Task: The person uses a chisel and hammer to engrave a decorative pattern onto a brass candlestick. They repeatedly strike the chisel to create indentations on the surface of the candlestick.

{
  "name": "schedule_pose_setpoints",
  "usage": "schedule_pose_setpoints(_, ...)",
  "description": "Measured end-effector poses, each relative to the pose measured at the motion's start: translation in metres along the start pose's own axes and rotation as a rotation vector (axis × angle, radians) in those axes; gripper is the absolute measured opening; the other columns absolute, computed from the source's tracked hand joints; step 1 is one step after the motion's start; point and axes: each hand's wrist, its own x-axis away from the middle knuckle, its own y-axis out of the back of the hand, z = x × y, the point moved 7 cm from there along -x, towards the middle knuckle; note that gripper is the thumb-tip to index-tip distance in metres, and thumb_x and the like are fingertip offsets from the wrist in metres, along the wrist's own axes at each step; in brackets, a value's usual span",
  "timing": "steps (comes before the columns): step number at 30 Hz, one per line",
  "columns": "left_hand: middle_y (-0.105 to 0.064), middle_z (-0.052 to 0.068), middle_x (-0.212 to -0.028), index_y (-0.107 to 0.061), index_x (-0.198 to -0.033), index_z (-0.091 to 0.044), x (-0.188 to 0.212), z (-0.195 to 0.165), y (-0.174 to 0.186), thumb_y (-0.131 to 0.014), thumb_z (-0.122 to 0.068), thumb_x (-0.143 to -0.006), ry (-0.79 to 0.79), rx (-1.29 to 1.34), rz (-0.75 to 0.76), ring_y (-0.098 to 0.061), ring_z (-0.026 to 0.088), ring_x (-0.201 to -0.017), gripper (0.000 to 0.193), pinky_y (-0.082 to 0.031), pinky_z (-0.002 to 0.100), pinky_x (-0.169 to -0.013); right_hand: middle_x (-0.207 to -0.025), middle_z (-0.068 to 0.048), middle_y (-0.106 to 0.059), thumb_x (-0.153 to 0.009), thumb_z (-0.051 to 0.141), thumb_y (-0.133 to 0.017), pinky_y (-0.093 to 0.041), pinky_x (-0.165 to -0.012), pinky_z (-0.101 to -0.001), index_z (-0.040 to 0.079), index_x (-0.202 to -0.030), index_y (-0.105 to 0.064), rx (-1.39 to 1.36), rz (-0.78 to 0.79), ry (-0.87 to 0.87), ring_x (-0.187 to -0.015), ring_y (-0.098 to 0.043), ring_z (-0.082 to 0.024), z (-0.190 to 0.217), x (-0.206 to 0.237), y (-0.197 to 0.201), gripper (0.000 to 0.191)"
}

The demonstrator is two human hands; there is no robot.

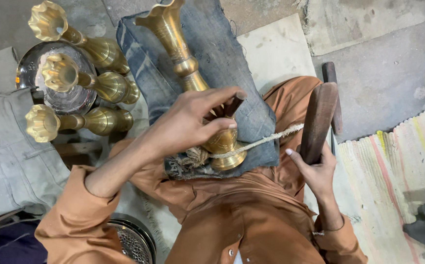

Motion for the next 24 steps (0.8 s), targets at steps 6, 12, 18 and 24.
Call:
schedule_pose_setpoints(6,-0.074,0.015,-0.122,-0.060,-0.139,-0.006,-0.017,-0.002,-0.012,-0.079,-0.017,-0.087,-0.180,-0.082,0.070,-0.074,0.032,-0.102,0.056,-0.058,0.040,-0.085,-0.087,0.001,-0.059,-0.086,0.010,-0.087,-0.048,-0.073,-0.0235,0.001,-0.104,-0.060,0.027,-0.002,0.020,-0.080,-0.053,-0.006,0.004,-0.002,0.000,0.034)
schedule_pose_setpoints(12,-0.072,0.013,-0.093,-0.060,-0.139,-0.007,-0.023,-0.003,-0.022,-0.079,-0.016,-0.087,-0.120,-0.186,0.157,-0.072,0.034,-0.081,0.056,-0.054,0.045,-0.072,-0.081,-0.002,-0.061,-0.085,0.011,-0.089,-0.049,-0.067,-0.0256,0.000,-0.106,-0.061,0.116,-0.019,0.023,-0.074,-0.054,-0.007,0.009,-0.006,0.001,0.036)
schedule_pose_setpoints(18,-0.073,0.013,-0.099,-0.062,-0.134,-0.011,-0.027,-0.012,-0.026,-0.077,-0.011,-0.086,-0.169,-0.178,0.211,-0.071,0.038,-0.085,0.051,-0.054,0.047,-0.069,-0.100,-0.011,-0.069,-0.084,0.010,-0.088,-0.054,-0.079,-0.0291,-0.004,-0.127,-0.060,0.269,-0.028,0.258,-0.091,-0.067,-0.010,0.027,-0.008,-0.001,0.053)
schedule_pose_setpoints(24,-0.075,0.014,-0.106,-0.063,-0.133,-0.010,-0.029,-0.011,-0.027,-0.078,-0.009,-0.084,-0.214,-0.211,0.208,-0.070,0.040,-0.088,0.051,-0.054,0.048,-0.071,-0.078,-0.012,-0.064,-0.093,0.010,-0.086,-0.046,-0.058,-0.0273,-0.003,-0.109,-0.058,-0.114,-0.106,-0.027,-0.064,-0.060,-0.011,0.003,-0.017,0.009,0.035)
